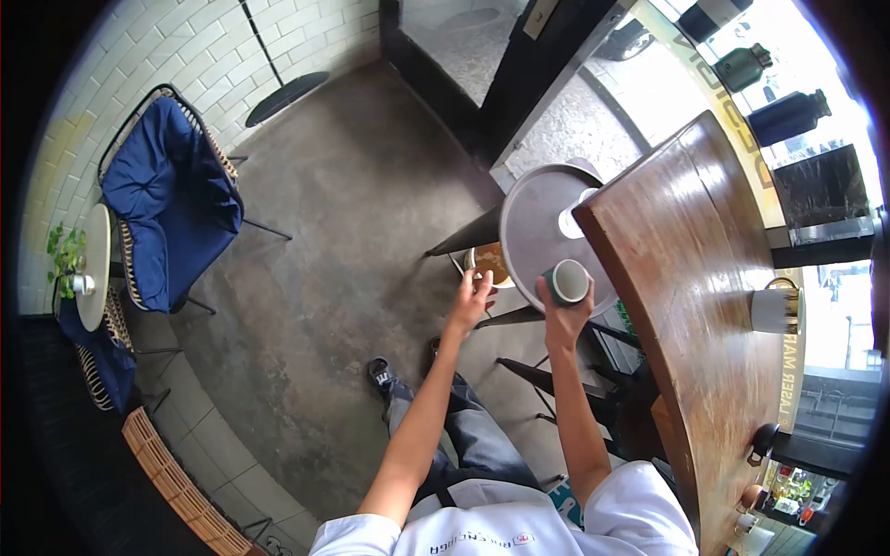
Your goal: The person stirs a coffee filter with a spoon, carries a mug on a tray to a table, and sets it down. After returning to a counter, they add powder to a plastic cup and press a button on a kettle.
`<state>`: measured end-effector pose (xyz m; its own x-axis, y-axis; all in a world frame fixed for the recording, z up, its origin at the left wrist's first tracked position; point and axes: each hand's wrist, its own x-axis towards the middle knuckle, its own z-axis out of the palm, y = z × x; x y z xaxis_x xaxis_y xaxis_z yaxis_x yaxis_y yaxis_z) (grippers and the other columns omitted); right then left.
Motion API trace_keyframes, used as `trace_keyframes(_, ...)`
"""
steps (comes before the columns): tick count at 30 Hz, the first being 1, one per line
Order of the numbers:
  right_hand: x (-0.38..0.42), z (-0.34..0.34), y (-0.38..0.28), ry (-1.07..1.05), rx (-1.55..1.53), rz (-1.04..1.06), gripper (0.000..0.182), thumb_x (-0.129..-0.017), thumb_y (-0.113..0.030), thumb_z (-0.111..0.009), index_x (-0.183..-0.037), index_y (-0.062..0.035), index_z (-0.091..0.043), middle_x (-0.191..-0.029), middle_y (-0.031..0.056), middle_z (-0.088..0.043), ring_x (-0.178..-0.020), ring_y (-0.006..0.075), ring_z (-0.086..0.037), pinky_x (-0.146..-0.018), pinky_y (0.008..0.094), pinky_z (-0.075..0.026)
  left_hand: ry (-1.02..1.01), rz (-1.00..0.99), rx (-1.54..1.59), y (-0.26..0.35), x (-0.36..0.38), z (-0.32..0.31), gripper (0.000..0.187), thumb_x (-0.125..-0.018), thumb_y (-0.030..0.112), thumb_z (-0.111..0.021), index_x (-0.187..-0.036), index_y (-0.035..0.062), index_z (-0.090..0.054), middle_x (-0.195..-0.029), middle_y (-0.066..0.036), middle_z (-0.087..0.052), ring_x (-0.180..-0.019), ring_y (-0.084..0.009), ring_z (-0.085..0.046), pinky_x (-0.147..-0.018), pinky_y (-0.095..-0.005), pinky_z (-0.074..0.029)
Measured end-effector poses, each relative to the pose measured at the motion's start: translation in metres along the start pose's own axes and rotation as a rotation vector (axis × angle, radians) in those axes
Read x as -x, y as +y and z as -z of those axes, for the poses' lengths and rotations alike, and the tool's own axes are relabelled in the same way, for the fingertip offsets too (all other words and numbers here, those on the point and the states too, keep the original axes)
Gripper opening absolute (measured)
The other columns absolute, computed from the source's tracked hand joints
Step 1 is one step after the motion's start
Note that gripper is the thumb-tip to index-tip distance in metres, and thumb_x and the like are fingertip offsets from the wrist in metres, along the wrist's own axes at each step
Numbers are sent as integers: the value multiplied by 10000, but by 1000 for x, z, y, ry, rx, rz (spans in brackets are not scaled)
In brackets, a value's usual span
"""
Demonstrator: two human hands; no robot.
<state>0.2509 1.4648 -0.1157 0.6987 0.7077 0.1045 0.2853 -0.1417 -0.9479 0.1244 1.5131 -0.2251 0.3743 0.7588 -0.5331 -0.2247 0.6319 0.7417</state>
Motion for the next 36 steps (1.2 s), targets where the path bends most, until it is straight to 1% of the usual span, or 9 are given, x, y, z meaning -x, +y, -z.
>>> trace_keyframes(4,-35,26,51,215,101,98,523,-668,-153,-859,-1096,-24,-587,-982,36,-626,-902,130,-596,-827,279,-462,9,-116,-104,-22,-31,-42,505,-945,397,-554,-1220,-17,-461,-1171,-110,-555,-1038,-195,-570,-798,-347,-493)
trace_keyframes(6,-46,36,57,183,153,-12,511,-669,-189,-859,-1085,-12,-620,-1024,88,-640,-966,177,-604,-863,328,-462,55,-141,-142,-29,-46,-55,512,-942,392,-556,-1110,-91,-535,-1062,-132,-618,-959,-211,-603,-772,-366,-482)
trace_keyframes(8,-56,45,84,241,231,143,489,-680,-238,-851,-1052,-1,-639,-1048,136,-644,-1005,235,-599,-894,374,-451,179,-24,-275,-11,-42,-68,480,-939,383,-559,-958,-95,-603,-873,-146,-658,-829,-207,-630,-715,-372,-478)
trace_keyframes(9,-58,48,89,267,323,177,493,-688,-268,-845,-1048,2,-644,-1069,154,-642,-1023,262,-595,-908,393,-444,302,-187,-154,-1,-32,-80,478,-935,369,-562,-802,-87,-607,-741,-169,-651,-720,-246,-638,-676,-387,-474)
trace_keyframes(11,-66,63,119,220,508,288,541,-705,-326,-828,-1090,0,-632,-1136,160,-628,-1039,294,-593,-932,407,-433,334,-181,-245,1,-32,-83,474,-936,367,-559,-813,-89,-603,-753,-197,-644,-723,-274,-637,-673,-395,-473)
trace_keyframes(16,-85,59,129,37,390,-147,652,-725,-416,-797,-1197,-18,-587,-1258,136,-582,-1106,303,-566,-976,403,-403,564,-392,-387,-29,-48,-81,525,-935,386,-550,-746,-103,-592,-696,-254,-615,-667,-397,-614,-630,-468,-455)
trace_keyframes(20,-88,62,153,134,404,-206,663,-722,-420,-799,-1200,-15,-583,-1261,141,-579,-1120,301,-557,-984,400,-397,481,-153,-401,-20,-34,-70,528,-935,399,-542,-761,-97,-587,-730,-259,-622,-736,-387,-625,-662,-469,-451)
trace_keyframes(28,-81,71,172,178,412,-276,684,-716,-428,-802,-1207,-8,-577,-1265,153,-573,-1147,296,-539,-1000,394,-385,399,-117,-197,2,-23,-65,564,-928,430,-547,-776,-112,-591,-726,-204,-628,-712,-293,-621,-671,-412,-455)
trace_keyframes(36,-76,84,175,152,425,-305,705,-709,-435,-805,-1214,-2,-571,-1269,164,-566,-1174,292,-521,-1016,389,-372,639,-189,-532,2,-51,-63,607,-912,462,-560,-785,-130,-611,-766,-292,-636,-767,-447,-621,-678,-489,-465)
